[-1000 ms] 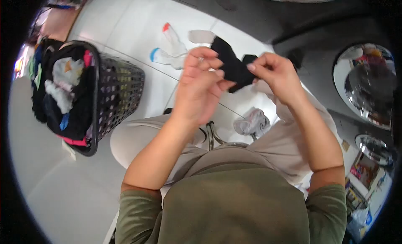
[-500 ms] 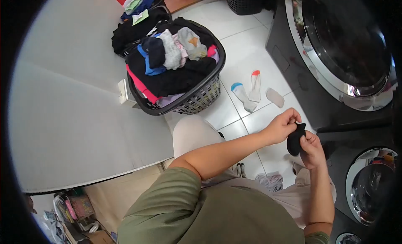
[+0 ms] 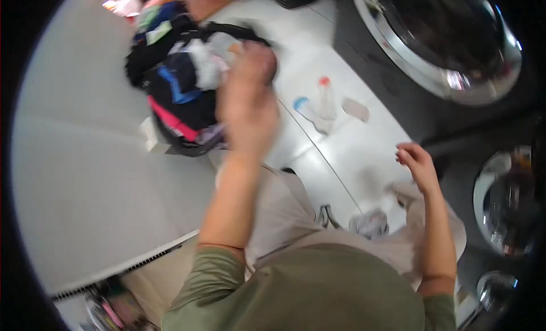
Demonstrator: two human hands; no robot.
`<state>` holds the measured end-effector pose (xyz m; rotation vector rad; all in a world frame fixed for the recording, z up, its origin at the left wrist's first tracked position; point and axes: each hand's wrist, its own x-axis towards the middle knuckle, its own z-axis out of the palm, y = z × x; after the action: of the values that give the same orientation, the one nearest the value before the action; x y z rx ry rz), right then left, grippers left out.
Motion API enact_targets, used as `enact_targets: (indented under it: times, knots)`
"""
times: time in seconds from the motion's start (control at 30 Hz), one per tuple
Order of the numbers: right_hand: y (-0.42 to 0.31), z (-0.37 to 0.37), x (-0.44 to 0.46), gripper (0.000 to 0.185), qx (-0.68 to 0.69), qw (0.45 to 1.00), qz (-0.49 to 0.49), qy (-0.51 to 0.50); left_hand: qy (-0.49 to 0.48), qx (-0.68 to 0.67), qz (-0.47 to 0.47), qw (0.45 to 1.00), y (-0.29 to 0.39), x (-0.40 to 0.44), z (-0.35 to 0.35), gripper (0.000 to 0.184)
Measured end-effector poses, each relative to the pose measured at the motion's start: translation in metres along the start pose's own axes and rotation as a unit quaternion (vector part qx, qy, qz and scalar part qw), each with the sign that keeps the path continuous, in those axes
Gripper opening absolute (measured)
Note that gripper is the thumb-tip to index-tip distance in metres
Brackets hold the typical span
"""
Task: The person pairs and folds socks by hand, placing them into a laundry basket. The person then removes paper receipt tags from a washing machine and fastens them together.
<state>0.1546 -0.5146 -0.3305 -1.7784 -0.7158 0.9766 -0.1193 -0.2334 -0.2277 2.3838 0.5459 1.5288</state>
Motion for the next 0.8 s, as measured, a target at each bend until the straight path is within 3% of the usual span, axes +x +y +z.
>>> enact_targets:
  times: [0.03, 0.07, 0.1, 0.17, 0.23, 0.27, 0.33, 0.37, 0.47, 0.5, 0.53, 0.57, 0.63, 0.67, 0.7, 0.73, 0.77, 0.8]
  knots:
    - [0.028, -0.012, 0.003, 0.024, -0.062, 0.996, 0.051, -0.027, 0.019, 0.082, 0.02, 0.996, -0.016, 0.01, -0.014, 0.057]
    - [0.069, -0.021, 0.005, 0.029, -0.177, 0.98, 0.081, -0.048, -0.024, 0.157, 0.028, 0.987, -0.032, 0.014, -0.022, 0.049]
    - [0.12, -0.032, 0.003, 0.039, -0.301, 0.948, 0.066, -0.081, -0.155, 0.32, 0.016, 0.934, -0.061, 0.005, -0.029, 0.041]
    - [0.211, -0.033, -0.01, 0.051, -0.515, 0.81, 0.179, -0.218, -0.401, 0.497, -0.076, 0.766, -0.081, -0.018, -0.034, 0.043]
    - [0.236, -0.005, -0.045, 0.054, -0.541, 0.75, 0.306, -0.225, -0.362, 0.473, -0.036, 0.802, -0.114, -0.03, -0.045, 0.045]
    - [0.249, 0.018, -0.063, 0.053, -0.518, 0.775, 0.331, -0.144, -0.357, 0.443, -0.047, 0.821, -0.112, -0.029, -0.046, 0.043]
    - [0.288, 0.051, -0.089, 0.051, -0.452, 0.811, 0.339, -0.152, -0.345, 0.383, -0.077, 0.853, -0.11, -0.025, -0.054, 0.04]
    - [0.307, 0.054, -0.084, 0.05, -0.41, 0.823, 0.316, -0.232, -0.324, 0.384, -0.076, 0.861, -0.101, -0.022, -0.054, 0.038]
    - [0.326, 0.065, -0.055, 0.045, -0.401, 0.855, 0.207, -0.255, -0.178, 0.356, 0.033, 0.917, -0.067, -0.002, -0.044, 0.029]
    - [0.323, 0.061, -0.044, 0.029, -0.232, 0.954, 0.173, -0.082, -0.123, 0.251, 0.067, 0.958, -0.056, 0.004, -0.037, 0.026]
    - [0.274, 0.05, -0.019, 0.027, -0.083, 0.956, 0.279, -0.033, -0.08, 0.14, 0.025, 0.987, -0.044, 0.0, -0.023, 0.024]
    - [0.223, 0.035, -0.003, 0.033, 0.064, 0.96, 0.272, -0.014, -0.034, 0.028, -0.017, 0.999, -0.028, -0.003, -0.004, 0.022]
    - [0.128, 0.006, 0.012, 0.032, 0.167, 0.965, 0.193, -0.06, -0.153, -0.063, -0.122, 0.979, 0.016, -0.005, 0.039, 0.022]
    - [0.094, -0.001, 0.013, 0.031, 0.237, 0.958, 0.15, -0.066, -0.258, -0.121, -0.234, 0.93, 0.039, -0.01, 0.061, 0.04]
    - [0.062, -0.005, 0.012, 0.03, 0.306, 0.943, 0.105, -0.073, -0.338, -0.221, -0.197, 0.893, 0.047, -0.022, 0.088, 0.075]
    - [0.024, -0.005, 0.005, 0.027, 0.307, 0.947, 0.067, -0.072, -0.401, -0.212, -0.156, 0.877, 0.064, -0.03, 0.108, 0.102]
    - [-0.013, -0.001, -0.007, 0.024, 0.308, 0.948, 0.03, -0.071, -0.391, -0.228, -0.079, 0.888, 0.076, -0.047, 0.133, 0.115]
    - [-0.043, 0.001, -0.018, 0.021, 0.308, 0.949, -0.01, -0.072, -0.414, -0.22, -0.056, 0.881, 0.091, -0.058, 0.149, 0.111]
